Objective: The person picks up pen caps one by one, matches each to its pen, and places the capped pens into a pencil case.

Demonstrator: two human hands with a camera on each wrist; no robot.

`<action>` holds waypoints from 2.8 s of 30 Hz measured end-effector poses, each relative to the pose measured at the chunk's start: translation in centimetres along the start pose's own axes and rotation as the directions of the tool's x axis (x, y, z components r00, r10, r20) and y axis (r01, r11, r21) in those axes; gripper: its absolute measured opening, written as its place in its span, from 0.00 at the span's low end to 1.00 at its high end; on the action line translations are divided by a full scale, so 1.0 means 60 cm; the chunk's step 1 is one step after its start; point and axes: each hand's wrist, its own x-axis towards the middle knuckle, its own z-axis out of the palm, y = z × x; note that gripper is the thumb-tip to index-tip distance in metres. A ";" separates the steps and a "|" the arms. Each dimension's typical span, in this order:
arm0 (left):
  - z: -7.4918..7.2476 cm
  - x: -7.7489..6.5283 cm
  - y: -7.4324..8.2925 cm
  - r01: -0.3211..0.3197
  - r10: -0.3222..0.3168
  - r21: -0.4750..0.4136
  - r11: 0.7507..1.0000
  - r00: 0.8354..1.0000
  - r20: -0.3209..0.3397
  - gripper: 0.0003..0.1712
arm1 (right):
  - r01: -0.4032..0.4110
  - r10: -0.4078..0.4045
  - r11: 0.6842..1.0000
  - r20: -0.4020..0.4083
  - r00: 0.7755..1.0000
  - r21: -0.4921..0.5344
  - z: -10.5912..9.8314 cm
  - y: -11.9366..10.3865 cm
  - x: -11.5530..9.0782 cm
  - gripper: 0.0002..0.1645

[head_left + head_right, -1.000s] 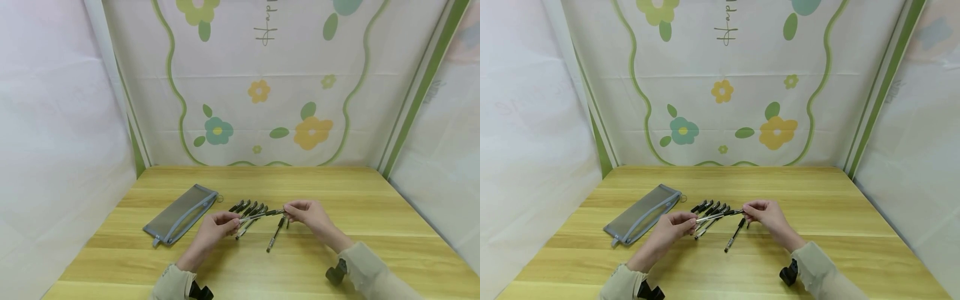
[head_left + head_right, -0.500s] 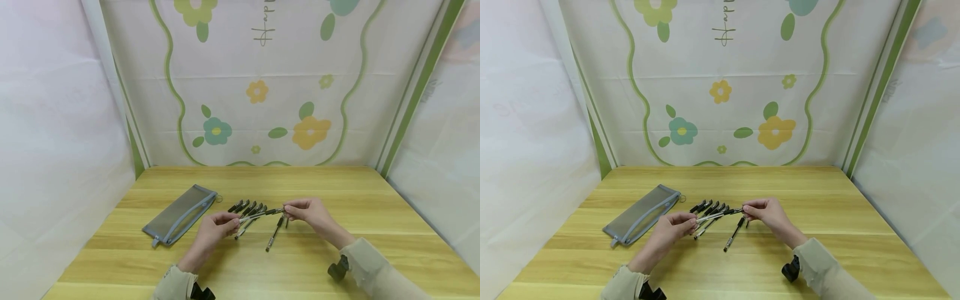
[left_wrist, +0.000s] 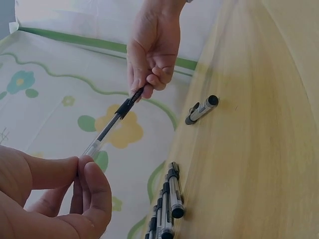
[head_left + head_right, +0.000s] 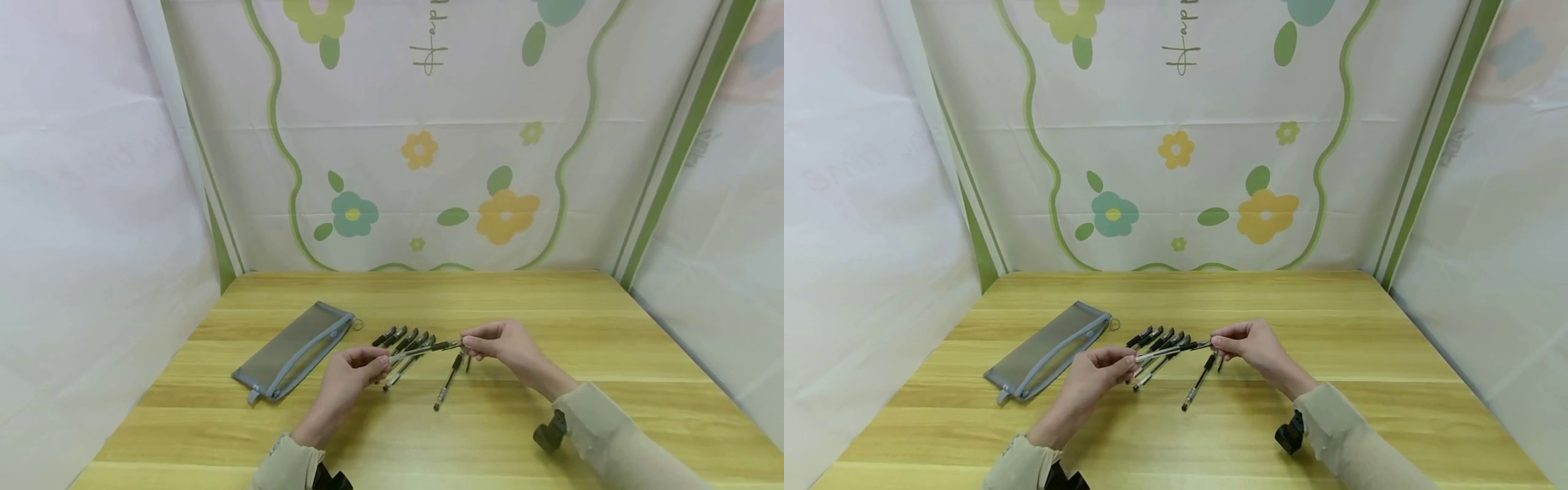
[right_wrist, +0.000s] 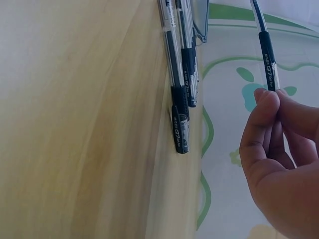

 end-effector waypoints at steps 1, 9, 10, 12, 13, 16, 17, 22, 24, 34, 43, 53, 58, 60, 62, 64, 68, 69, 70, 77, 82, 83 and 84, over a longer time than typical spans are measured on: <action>0.000 0.000 0.000 -0.003 0.003 -0.004 1.000 1.000 -0.004 0.09 | 0.001 -0.001 1.000 0.001 1.000 -0.004 0.000 0.000 0.002 0.20; 0.000 0.000 -0.001 -0.008 0.007 -0.031 0.999 1.000 -0.022 0.10 | 0.012 -0.012 1.000 0.017 1.000 -0.009 -0.003 -0.007 0.009 0.20; 0.000 0.000 -0.001 -0.012 0.011 -0.034 0.999 1.000 -0.023 0.10 | 0.013 -0.012 1.000 0.021 1.000 -0.012 -0.003 -0.007 0.009 0.20; 0.000 -0.001 -0.001 -0.012 0.011 -0.040 0.999 1.000 -0.026 0.09 | 0.010 -0.010 1.000 0.031 0.999 -0.018 -0.004 -0.007 0.010 0.19; 0.000 -0.001 -0.001 -0.011 0.010 -0.042 0.999 1.000 -0.026 0.10 | 0.009 -0.008 1.000 0.035 0.999 -0.022 -0.004 -0.006 0.010 0.19; 0.000 -0.002 -0.002 -0.005 0.004 -0.033 0.999 1.000 -0.025 0.10 | 0.004 -0.003 1.000 0.045 0.999 -0.022 -0.005 -0.003 0.011 0.18; 0.000 -0.002 -0.003 0.000 -0.001 -0.026 1.000 1.000 -0.025 0.10 | 0.003 -0.002 1.000 0.048 0.999 -0.022 -0.005 -0.002 0.011 0.18; 0.001 -0.002 -0.007 -0.002 0.001 -0.013 1.000 1.000 -0.023 0.09 | 0.002 -0.001 1.000 0.052 0.999 -0.019 -0.007 0.004 0.013 0.17; 0.001 -0.002 -0.008 -0.001 0.001 -0.014 1.000 1.000 -0.027 0.09 | 0.001 0.001 1.000 0.050 0.999 -0.023 -0.007 0.005 0.014 0.17; 0.002 -0.003 -0.010 0.000 0.000 -0.023 1.000 1.000 -0.031 0.12 | -0.018 0.021 0.999 0.055 0.998 -0.038 -0.007 0.009 0.014 0.16; 0.003 -0.003 -0.011 -0.011 0.010 -0.020 1.000 0.999 -0.037 0.13 | -0.018 0.020 1.000 0.068 0.998 -0.023 -0.006 0.011 0.014 0.15; 0.004 -0.005 -0.011 -0.030 0.030 -0.011 0.999 0.998 -0.049 0.12 | -0.022 0.022 1.000 0.081 0.996 0.003 -0.006 0.016 0.015 0.16; 0.005 -0.005 -0.012 -0.019 0.019 -0.002 1.000 0.999 -0.050 0.12 | -0.025 0.025 1.000 0.077 0.997 -0.008 -0.006 0.020 0.016 0.15; 0.005 -0.005 -0.012 -0.016 0.015 -0.005 1.000 0.999 -0.048 0.12 | -0.025 0.026 1.000 0.075 0.997 -0.010 -0.007 0.021 0.016 0.15; 0.006 -0.005 -0.011 -0.014 0.014 -0.008 1.000 0.999 -0.046 0.11 | -0.024 0.024 1.000 0.072 0.997 -0.006 -0.007 0.020 0.015 0.15; 0.006 -0.005 -0.011 -0.019 0.018 -0.008 1.000 0.999 -0.048 0.11 | -0.019 0.020 1.000 0.071 0.997 -0.011 -0.007 0.020 0.015 0.15; 0.006 -0.006 -0.010 -0.029 0.029 0.006 1.000 0.998 -0.063 0.12 | 0.000 0.004 0.999 0.068 0.998 -0.051 -0.004 0.021 0.013 0.15; 0.007 -0.006 -0.010 -0.029 0.029 0.008 1.000 0.997 -0.066 0.12 | 0.003 0.001 0.998 0.066 0.998 -0.058 -0.003 0.022 0.012 0.15; 0.007 -0.007 -0.010 -0.031 0.032 0.011 0.999 0.997 -0.067 0.12 | 0.006 -0.002 0.998 0.062 0.998 -0.063 -0.002 0.023 0.012 0.15; 0.013 -0.008 -0.014 -0.006 0.004 -0.024 1.000 0.997 -0.076 0.12 | 0.015 -0.014 1.000 0.038 0.999 -0.023 -0.002 0.023 0.011 0.17; 0.015 -0.009 -0.016 0.010 -0.016 -0.059 0.998 0.996 -0.091 0.12 | 0.032 -0.030 0.996 0.033 0.999 -0.078 -0.002 0.016 0.009 0.18; 0.015 -0.009 -0.016 0.015 -0.021 -0.067 0.998 0.996 -0.090 0.13 | 0.039 -0.037 0.995 0.032 0.999 -0.093 -0.002 0.015 0.008 0.18; 0.015 -0.008 -0.016 0.019 -0.026 -0.077 0.997 0.996 -0.091 0.13 | 0.046 -0.043 0.994 0.032 0.999 -0.104 -0.002 0.015 0.007 0.18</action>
